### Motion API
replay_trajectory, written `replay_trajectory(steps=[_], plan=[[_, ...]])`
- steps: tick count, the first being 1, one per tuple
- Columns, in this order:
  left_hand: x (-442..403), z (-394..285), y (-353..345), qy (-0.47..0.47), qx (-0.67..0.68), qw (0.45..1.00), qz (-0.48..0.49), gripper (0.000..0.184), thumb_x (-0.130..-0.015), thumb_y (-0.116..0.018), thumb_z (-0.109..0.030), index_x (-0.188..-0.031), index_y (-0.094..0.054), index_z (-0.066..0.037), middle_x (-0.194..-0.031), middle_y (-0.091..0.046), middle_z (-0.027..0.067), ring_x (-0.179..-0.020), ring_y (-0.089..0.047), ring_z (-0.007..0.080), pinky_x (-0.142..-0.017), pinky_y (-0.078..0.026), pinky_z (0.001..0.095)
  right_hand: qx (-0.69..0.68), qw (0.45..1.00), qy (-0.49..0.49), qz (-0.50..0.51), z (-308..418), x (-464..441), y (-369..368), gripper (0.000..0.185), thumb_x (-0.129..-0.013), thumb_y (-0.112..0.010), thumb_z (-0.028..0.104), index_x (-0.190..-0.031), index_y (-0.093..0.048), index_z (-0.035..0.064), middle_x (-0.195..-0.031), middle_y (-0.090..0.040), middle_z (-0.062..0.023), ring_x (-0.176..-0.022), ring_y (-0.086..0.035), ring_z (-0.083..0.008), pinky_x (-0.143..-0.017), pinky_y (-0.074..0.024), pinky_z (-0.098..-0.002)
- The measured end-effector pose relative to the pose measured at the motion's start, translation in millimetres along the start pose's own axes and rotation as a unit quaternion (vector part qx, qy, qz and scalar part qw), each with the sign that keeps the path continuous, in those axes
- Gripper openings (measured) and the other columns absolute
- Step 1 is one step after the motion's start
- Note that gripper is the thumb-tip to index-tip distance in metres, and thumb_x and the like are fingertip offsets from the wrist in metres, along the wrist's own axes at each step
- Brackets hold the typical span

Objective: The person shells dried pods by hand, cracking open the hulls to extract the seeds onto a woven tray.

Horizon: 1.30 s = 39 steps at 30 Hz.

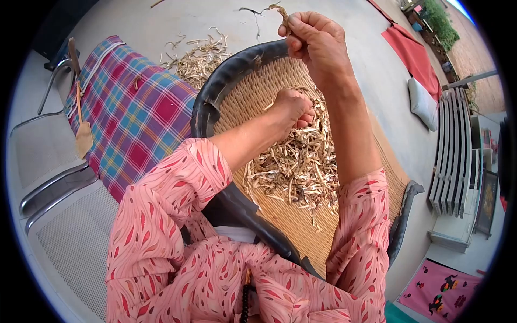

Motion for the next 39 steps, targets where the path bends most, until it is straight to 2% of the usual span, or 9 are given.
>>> replay_trajectory(steps=[5,8,12,16,23,31,35,38,39], plan=[[0,12,-15,-0.041,-0.064,0.991,0.111,0.011,-0.078,-0.056,-0.011,-0.078,-0.057,0.000,-0.063,-0.055,0.0067,-0.046,-0.048,0.0115,-0.039,-0.040,0.0228,0.040,0.999,0.010,0.022,-8,-17,-23,0.012,-0.088,-0.055,0.010,-0.081,-0.058,0.0008,-0.072,-0.060,-0.0053,-0.054,-0.047,-0.0043,-0.048,-0.0390,-0.0189],[24,-1,-15,-0.034,-0.176,0.962,0.208,0.035,-0.080,-0.062,-0.013,-0.112,-0.054,-0.003,-0.103,-0.060,0.0083,-0.092,-0.056,0.0172,-0.072,-0.047,0.0335,0.185,0.982,0.029,0.038,-32,-34,-38,0.010,-0.083,-0.056,0.006,-0.077,-0.058,-0.0020,-0.067,-0.061,-0.0064,-0.051,-0.052,-0.0087,-0.046,-0.0415,-0.0203],[31,12,-14,-0.266,-0.685,0.669,0.112,0.031,-0.076,-0.055,-0.005,-0.107,-0.059,-0.002,-0.105,-0.060,0.0166,-0.099,-0.057,0.0266,-0.077,-0.045,0.0446,0.110,0.991,-0.068,0.033,-36,-26,-31,0.012,-0.087,-0.056,0.011,-0.081,-0.059,0.0007,-0.071,-0.060,-0.0040,-0.051,-0.048,-0.0057,-0.048,-0.0401,-0.0199],[8,-19,9,-0.302,-0.808,0.497,-0.093,0.014,-0.069,-0.061,-0.005,-0.083,-0.062,-0.007,-0.081,-0.060,0.0109,-0.075,-0.062,0.0230,-0.056,-0.049,0.0348,0.030,0.998,-0.059,-0.012,-28,-6,-6,0.008,-0.085,-0.056,0.005,-0.079,-0.059,-0.0001,-0.067,-0.059,-0.0049,-0.053,-0.049,-0.0059,-0.047,-0.0403,-0.0189],[-14,-30,32,-0.295,-0.829,0.439,-0.181,0.020,-0.073,-0.061,-0.007,-0.093,-0.062,-0.003,-0.091,-0.058,0.0124,-0.079,-0.063,0.0228,-0.057,-0.050,0.0338,-0.050,0.998,0.005,-0.045,0,36,11,0.009,-0.088,-0.055,0.007,-0.085,-0.059,-0.0009,-0.073,-0.061,-0.0060,-0.054,-0.049,-0.0053,-0.050,-0.0405,-0.0185],[-15,-35,38,-0.255,-0.840,0.448,-0.170,0.015,-0.071,-0.065,-0.007,-0.084,-0.064,-0.001,-0.091,-0.061,0.0164,-0.077,-0.064,0.0258,-0.059,-0.052,0.0355,-0.178,0.979,0.046,-0.083,8,76,36,0.008,-0.089,-0.053,0.005,-0.092,-0.054,-0.0025,-0.080,-0.059,-0.0092,-0.056,-0.047,-0.0066,-0.049,-0.0411,-0.0202],[-8,-39,32,-0.312,-0.722,0.613,-0.066,0.003,-0.078,-0.055,0.000,-0.080,-0.057,0.000,-0.080,-0.061,0.0142,-0.066,-0.062,0.0195,-0.057,-0.051,0.0308,-0.212,0.960,0.031,-0.181,-18,107,57,0.016,-0.086,-0.056,0.005,-0.100,-0.052,-0.0020,-0.079,-0.056,-0.0068,-0.057,-0.046,-0.0071,-0.051,-0.0418,-0.0206],[0,-37,20,-0.188,-0.363,0.907,0.104,0.008,-0.086,-0.048,-0.001,-0.093,-0.052,0.002,-0.081,-0.059,0.0097,-0.064,-0.060,0.0135,-0.057,-0.051,0.0252,-0.207,0.951,0.003,-0.231,-44,123,70,0.024,-0.086,-0.057,0.005,-0.107,-0.052,-0.0044,-0.078,-0.055,-0.0029,-0.058,-0.046,-0.0063,-0.051,-0.0412,-0.0199],[4,-38,14,-0.150,-0.312,0.925,0.159,0.019,-0.091,-0.045,-0.005,-0.108,-0.044,0.004,-0.083,-0.058,0.0078,-0.065,-0.060,0.0100,-0.056,-0.050,0.0212,-0.195,0.952,-0.004,-0.236,-50,129,71,0.024,-0.086,-0.057,0.005,-0.107,-0.053,-0.0046,-0.077,-0.054,-0.0020,-0.058,-0.046,-0.0060,-0.051,-0.0407,-0.0197]])
Point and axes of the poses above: each hand's wrist, its own x-axis away from the middle knuckle, its own y-axis out of the back of the hand, z = x × y, the point moved 1 cm from there along -x, towards the middle knuckle
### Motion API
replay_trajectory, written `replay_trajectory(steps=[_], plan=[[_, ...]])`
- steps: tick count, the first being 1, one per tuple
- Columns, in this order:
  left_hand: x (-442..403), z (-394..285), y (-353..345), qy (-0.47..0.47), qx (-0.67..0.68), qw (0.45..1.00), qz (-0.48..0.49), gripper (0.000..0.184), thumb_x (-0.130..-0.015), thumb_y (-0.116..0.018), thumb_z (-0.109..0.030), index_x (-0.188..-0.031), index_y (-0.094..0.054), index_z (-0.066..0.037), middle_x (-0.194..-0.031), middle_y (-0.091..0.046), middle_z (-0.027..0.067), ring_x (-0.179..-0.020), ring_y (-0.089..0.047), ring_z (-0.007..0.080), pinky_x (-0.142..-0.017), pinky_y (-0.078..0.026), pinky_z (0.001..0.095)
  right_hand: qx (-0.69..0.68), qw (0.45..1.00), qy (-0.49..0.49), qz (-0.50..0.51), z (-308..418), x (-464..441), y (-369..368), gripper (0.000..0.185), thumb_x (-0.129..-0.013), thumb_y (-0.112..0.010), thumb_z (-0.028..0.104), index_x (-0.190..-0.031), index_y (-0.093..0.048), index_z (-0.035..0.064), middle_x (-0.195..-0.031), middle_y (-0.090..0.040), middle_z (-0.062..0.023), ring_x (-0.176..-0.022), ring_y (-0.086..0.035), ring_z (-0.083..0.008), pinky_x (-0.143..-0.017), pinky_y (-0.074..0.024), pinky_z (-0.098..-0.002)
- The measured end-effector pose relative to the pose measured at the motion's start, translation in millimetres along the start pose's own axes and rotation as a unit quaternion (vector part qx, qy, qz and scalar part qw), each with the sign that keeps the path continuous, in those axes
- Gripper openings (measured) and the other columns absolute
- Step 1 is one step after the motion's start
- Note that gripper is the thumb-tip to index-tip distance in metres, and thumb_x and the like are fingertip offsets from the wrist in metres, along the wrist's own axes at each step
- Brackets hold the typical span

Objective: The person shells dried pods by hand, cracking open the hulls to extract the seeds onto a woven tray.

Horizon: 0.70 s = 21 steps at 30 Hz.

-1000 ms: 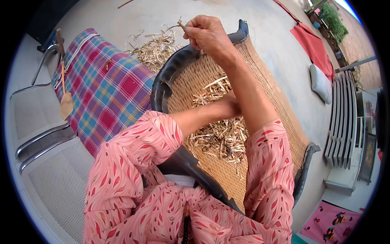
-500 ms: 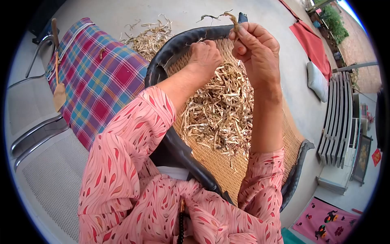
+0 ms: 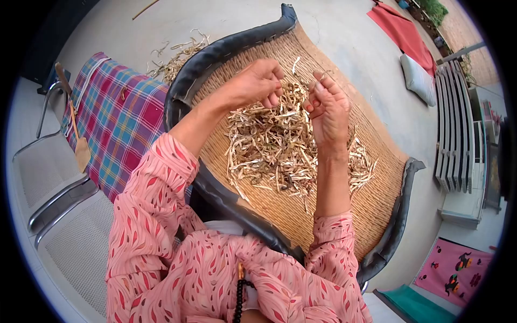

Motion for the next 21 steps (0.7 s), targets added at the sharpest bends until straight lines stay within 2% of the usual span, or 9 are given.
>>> replay_trajectory(steps=[3,5,6,9,10,13,17,18,21], plan=[[7,-13,-13,0.005,0.100,0.995,0.030,0.026,-0.090,-0.046,-0.004,-0.113,-0.040,0.007,-0.088,-0.059,0.0103,-0.066,-0.060,0.0104,-0.055,-0.050,0.0206,0.096,0.995,0.015,-0.007,-10,14,9,0.023,-0.085,-0.059,0.005,-0.107,-0.056,-0.0038,-0.075,-0.053,0.0010,-0.058,-0.045,-0.0052,-0.051,-0.0391,-0.0193],[7,-13,-13,0.003,0.112,0.992,0.053,0.038,-0.091,-0.052,-0.017,-0.116,-0.038,0.008,-0.090,-0.059,0.0117,-0.069,-0.062,0.0112,-0.058,-0.052,0.0207,0.238,0.970,0.051,0.002,-15,20,8,0.022,-0.084,-0.060,0.004,-0.105,-0.059,-0.0016,-0.075,-0.052,0.0030,-0.058,-0.046,-0.0046,-0.051,-0.0381,-0.0194],[8,-15,-12,0.009,0.120,0.991,0.061,0.041,-0.091,-0.053,-0.022,-0.115,-0.039,0.007,-0.090,-0.059,0.0118,-0.070,-0.062,0.0114,-0.059,-0.052,0.0209,0.338,0.936,0.095,0.003,-16,21,7,0.023,-0.080,-0.063,0.003,-0.103,-0.062,0.0023,-0.071,-0.052,0.0019,-0.059,-0.048,-0.0076,-0.052,-0.0389,-0.0221],[9,-11,-17,0.003,0.126,0.985,0.115,0.049,-0.089,-0.055,-0.035,-0.113,-0.043,0.007,-0.092,-0.058,0.0121,-0.070,-0.062,0.0119,-0.061,-0.053,0.0211,0.459,0.852,0.251,0.035,-19,22,2,0.024,-0.077,-0.064,0.002,-0.102,-0.063,0.0029,-0.068,-0.053,-0.0018,-0.059,-0.050,-0.0122,-0.053,-0.0407,-0.0253],[9,-9,-19,-0.002,0.126,0.982,0.137,0.052,-0.089,-0.055,-0.039,-0.111,-0.044,0.007,-0.093,-0.058,0.0123,-0.070,-0.062,0.0121,-0.062,-0.054,0.0212,0.461,0.847,0.263,0.036,-18,21,-1,0.018,-0.076,-0.063,0.000,-0.094,-0.062,0.0009,-0.066,-0.053,-0.0057,-0.059,-0.052,-0.0157,-0.054,-0.0424,-0.0277],[11,-6,-26,-0.005,0.126,0.979,0.159,0.051,-0.089,-0.054,-0.040,-0.109,-0.046,0.007,-0.093,-0.057,0.0123,-0.069,-0.062,0.0116,-0.061,-0.053,0.0203,0.464,0.858,0.221,0.020,-24,21,4,0.010,-0.076,-0.062,-0.001,-0.086,-0.060,-0.0002,-0.067,-0.054,-0.0069,-0.058,-0.053,-0.0157,-0.054,-0.0429,-0.0280],[12,-14,-20,0.031,0.182,0.978,0.093,0.044,-0.092,-0.052,-0.030,-0.113,-0.044,0.009,-0.098,-0.059,0.0185,-0.073,-0.065,0.0160,-0.060,-0.054,0.0207,0.341,0.932,0.115,-0.032,-21,21,13,0.003,-0.081,-0.059,0.001,-0.082,-0.057,-0.0011,-0.067,-0.055,-0.0025,-0.057,-0.051,-0.0105,-0.050,-0.0419,-0.0253],[10,-15,-17,0.034,0.171,0.980,0.091,0.039,-0.092,-0.052,-0.022,-0.114,-0.043,0.009,-0.100,-0.059,0.0216,-0.074,-0.066,0.0179,-0.060,-0.055,0.0211,0.284,0.956,0.071,-0.036,-17,22,14,0.004,-0.084,-0.058,0.003,-0.083,-0.056,-0.0010,-0.065,-0.054,0.0001,-0.052,-0.049,-0.0062,-0.045,-0.0397,-0.0209],[4,-9,-14,0.051,0.173,0.982,0.057,0.032,-0.091,-0.051,-0.015,-0.110,-0.045,0.010,-0.096,-0.061,0.0209,-0.072,-0.066,0.0176,-0.059,-0.055,0.0213,0.273,0.957,0.093,-0.025,-20,23,19,0.006,-0.084,-0.058,0.004,-0.083,-0.056,-0.0013,-0.063,-0.053,0.0005,-0.048,-0.047,-0.0043,-0.041,-0.0375,-0.0181]])
Point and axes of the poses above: each hand's wrist, its own x-axis away from the middle knuckle, its own y-axis out of the back of the hand, z = x × y, the point moved 1 cm from there along -x, towards the middle knuckle
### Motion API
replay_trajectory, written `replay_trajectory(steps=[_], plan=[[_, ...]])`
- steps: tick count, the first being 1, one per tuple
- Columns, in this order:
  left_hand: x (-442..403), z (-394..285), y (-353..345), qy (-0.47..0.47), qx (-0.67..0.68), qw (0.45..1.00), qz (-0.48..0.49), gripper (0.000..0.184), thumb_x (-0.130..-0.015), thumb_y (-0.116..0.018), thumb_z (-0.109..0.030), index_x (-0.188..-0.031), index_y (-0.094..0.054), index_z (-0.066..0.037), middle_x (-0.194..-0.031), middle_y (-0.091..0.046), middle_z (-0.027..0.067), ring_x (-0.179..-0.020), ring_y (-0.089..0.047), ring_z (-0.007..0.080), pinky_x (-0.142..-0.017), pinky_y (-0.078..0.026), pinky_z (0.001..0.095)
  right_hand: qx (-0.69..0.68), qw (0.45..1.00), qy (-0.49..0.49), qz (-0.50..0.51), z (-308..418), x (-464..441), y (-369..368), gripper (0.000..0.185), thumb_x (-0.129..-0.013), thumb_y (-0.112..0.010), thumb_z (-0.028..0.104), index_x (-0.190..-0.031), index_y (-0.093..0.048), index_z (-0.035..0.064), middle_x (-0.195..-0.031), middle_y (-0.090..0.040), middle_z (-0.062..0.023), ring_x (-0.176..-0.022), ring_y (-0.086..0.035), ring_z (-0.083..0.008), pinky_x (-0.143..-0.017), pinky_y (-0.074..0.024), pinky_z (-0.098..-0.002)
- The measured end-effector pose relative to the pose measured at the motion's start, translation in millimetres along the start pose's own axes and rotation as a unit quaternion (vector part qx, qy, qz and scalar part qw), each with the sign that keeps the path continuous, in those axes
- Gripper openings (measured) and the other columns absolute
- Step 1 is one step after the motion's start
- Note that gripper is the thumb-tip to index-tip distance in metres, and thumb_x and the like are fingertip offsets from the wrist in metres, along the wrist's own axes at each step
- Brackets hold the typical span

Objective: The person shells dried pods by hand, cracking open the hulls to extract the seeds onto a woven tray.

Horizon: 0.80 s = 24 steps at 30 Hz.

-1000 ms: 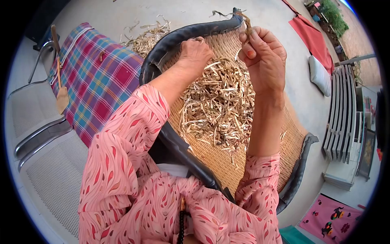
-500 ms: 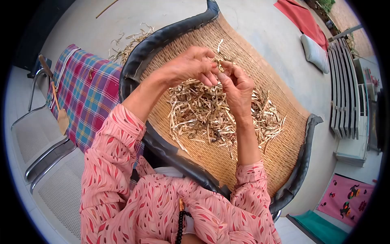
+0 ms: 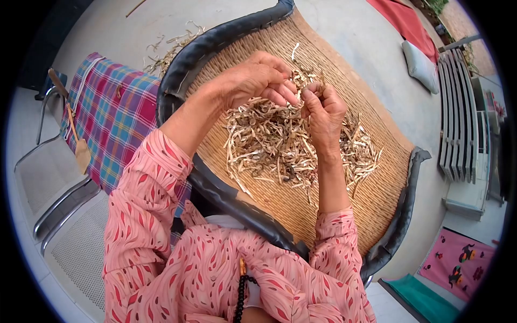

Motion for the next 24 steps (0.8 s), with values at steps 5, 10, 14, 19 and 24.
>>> replay_trajectory(steps=[5,10,14,19,24], plan=[[-5,9,8,-0.016,-0.149,0.985,-0.088,0.018,-0.085,-0.051,-0.009,-0.099,-0.053,0.002,-0.084,-0.062,0.0084,-0.060,-0.059,0.0077,-0.047,-0.045,0.0173,0.071,0.997,0.013,-0.008,-5,1,3,0.003,-0.083,-0.058,0.001,-0.086,-0.058,0.0002,-0.066,-0.056,-0.0021,-0.048,-0.049,-0.0074,-0.041,-0.0404,-0.0201],[-6,7,4,-0.045,-0.145,0.983,-0.102,0.016,-0.084,-0.052,-0.008,-0.096,-0.054,0.002,-0.082,-0.062,0.0071,-0.059,-0.058,0.0067,-0.047,-0.045,0.0173,0.471,0.850,0.190,0.142,-42,10,-8,0.007,-0.078,-0.056,-0.004,-0.081,-0.056,0.0024,-0.069,-0.056,-0.0104,-0.055,-0.056,-0.0203,-0.043,-0.0452,-0.0329],[-6,12,6,-0.046,-0.149,0.984,-0.083,0.015,-0.084,-0.051,-0.007,-0.096,-0.055,0.001,-0.081,-0.063,0.0063,-0.059,-0.058,0.0063,-0.047,-0.045,0.0174,0.532,0.810,0.199,0.142,-66,14,-8,0.007,-0.077,-0.056,-0.002,-0.081,-0.056,0.0031,-0.068,-0.054,-0.0113,-0.053,-0.055,-0.0224,-0.044,-0.0432,-0.0365],[-12,21,12,-0.101,-0.256,0.957,-0.086,0.008,-0.081,-0.055,-0.006,-0.082,-0.060,0.001,-0.069,-0.057,0.0011,-0.058,-0.053,0.0056,-0.049,-0.042,0.0197,0.280,0.957,0.022,0.080,-38,10,4,0.007,-0.078,-0.062,0.004,-0.077,-0.057,-0.0007,-0.065,-0.057,-0.0091,-0.055,-0.053,-0.0155,-0.051,-0.0422,-0.0300],[-12,29,-3,-0.140,-0.282,0.949,-0.032,0.009,-0.077,-0.061,-0.006,-0.074,-0.058,0.002,-0.062,-0.052,-0.0009,-0.058,-0.046,0.0057,-0.049,-0.038,0.0233,0.078,0.990,-0.097,0.073,-25,13,12,0.009,-0.078,-0.063,0.005,-0.075,-0.057,-0.0010,-0.061,-0.051,0.0017,-0.057,-0.044,-0.0069,-0.051,-0.0374,-0.0233]])
Point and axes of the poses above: each hand's wrist, its own x-axis away from the middle knuckle, its own y-axis out of the back of the hand, z = x × y, the point moved 1 cm from there along -x, towards the middle knuckle
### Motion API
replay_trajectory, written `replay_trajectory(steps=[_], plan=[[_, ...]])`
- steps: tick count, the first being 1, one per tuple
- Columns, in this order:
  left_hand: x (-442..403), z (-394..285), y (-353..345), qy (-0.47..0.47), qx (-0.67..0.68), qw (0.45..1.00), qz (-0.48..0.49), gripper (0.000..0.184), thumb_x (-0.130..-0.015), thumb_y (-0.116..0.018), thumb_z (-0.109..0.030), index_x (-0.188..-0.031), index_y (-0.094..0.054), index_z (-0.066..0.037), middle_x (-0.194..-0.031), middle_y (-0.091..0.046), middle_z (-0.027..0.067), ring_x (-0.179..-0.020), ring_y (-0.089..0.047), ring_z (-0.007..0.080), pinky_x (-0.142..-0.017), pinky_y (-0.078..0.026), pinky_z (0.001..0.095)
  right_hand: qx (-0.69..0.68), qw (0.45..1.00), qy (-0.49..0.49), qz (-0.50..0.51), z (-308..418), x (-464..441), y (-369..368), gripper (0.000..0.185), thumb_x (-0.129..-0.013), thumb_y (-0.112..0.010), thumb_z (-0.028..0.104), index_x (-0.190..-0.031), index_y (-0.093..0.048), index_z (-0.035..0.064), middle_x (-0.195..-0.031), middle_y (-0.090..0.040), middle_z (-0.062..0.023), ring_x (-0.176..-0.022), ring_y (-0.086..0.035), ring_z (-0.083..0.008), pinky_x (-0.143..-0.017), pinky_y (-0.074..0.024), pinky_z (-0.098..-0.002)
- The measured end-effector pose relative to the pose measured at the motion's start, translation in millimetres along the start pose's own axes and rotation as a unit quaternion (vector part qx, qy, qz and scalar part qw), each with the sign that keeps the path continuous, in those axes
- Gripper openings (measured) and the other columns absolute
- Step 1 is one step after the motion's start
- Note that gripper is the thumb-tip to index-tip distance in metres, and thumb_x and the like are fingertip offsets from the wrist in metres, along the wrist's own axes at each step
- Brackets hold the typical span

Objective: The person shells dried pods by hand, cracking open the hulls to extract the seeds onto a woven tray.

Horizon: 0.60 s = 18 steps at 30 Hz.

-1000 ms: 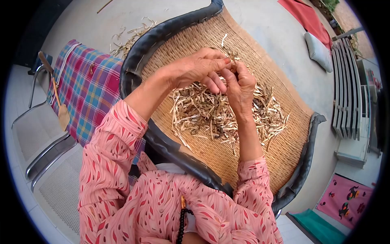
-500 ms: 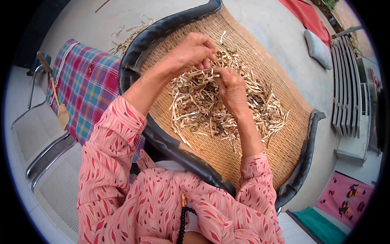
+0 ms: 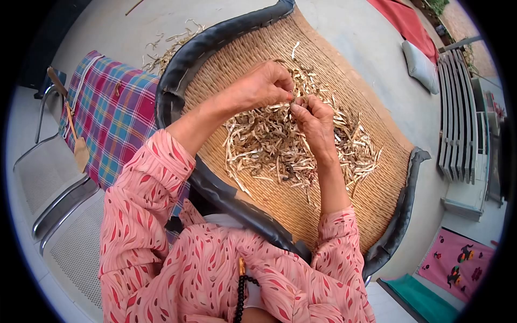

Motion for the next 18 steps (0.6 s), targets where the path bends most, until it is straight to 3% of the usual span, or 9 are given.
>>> replay_trajectory(steps=[7,12,15,18], plan=[[1,-3,-4,-0.005,-0.020,1.000,0.001,0.005,-0.077,-0.061,-0.003,-0.074,-0.058,0.001,-0.061,-0.051,-0.0010,-0.057,-0.046,0.0053,-0.050,-0.039,0.0230,-0.123,0.989,-0.070,0.028,15,6,-9,0.011,-0.082,-0.060,0.004,-0.073,-0.054,0.0021,-0.061,-0.052,0.0001,-0.048,-0.042,-0.0045,-0.043,-0.0333,-0.0189],[1,-5,-7,-0.003,-0.001,1.000,0.010,0.004,-0.079,-0.057,0.001,-0.076,-0.059,0.001,-0.063,-0.053,-0.0003,-0.057,-0.049,0.0054,-0.051,-0.042,0.0218,-0.196,0.977,-0.069,0.045,14,7,-8,0.007,-0.085,-0.056,0.004,-0.078,-0.054,0.0008,-0.064,-0.057,-0.0047,-0.047,-0.048,-0.0059,-0.042,-0.0378,-0.0178],[1,-4,-7,0.053,0.137,0.989,0.027,0.006,-0.080,-0.055,0.003,-0.079,-0.060,0.001,-0.066,-0.055,0.0005,-0.058,-0.052,0.0060,-0.051,-0.044,0.0205,-0.234,0.968,-0.077,0.053,13,7,-7,0.007,-0.087,-0.055,0.004,-0.081,-0.054,-0.0002,-0.066,-0.058,-0.0058,-0.047,-0.049,-0.0063,-0.043,-0.0398,-0.0178],[0,-7,-4,0.088,0.163,0.982,0.027,0.007,-0.080,-0.055,0.005,-0.082,-0.060,0.001,-0.068,-0.056,0.0015,-0.059,-0.053,0.0066,-0.054,-0.046,0.0196,-0.247,0.964,-0.079,0.052,15,8,-8,0.007,-0.088,-0.054,0.004,-0.083,-0.054,-0.0011,-0.068,-0.059,-0.0064,-0.048,-0.050,-0.0065,-0.044,-0.0411,-0.0178]])
Point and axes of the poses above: each hand's wrist, its own x-axis away from the middle knuckle, its own y-axis out of the back of the hand, z = x × y, the point moved 1 cm from there along -x, towards the middle knuckle
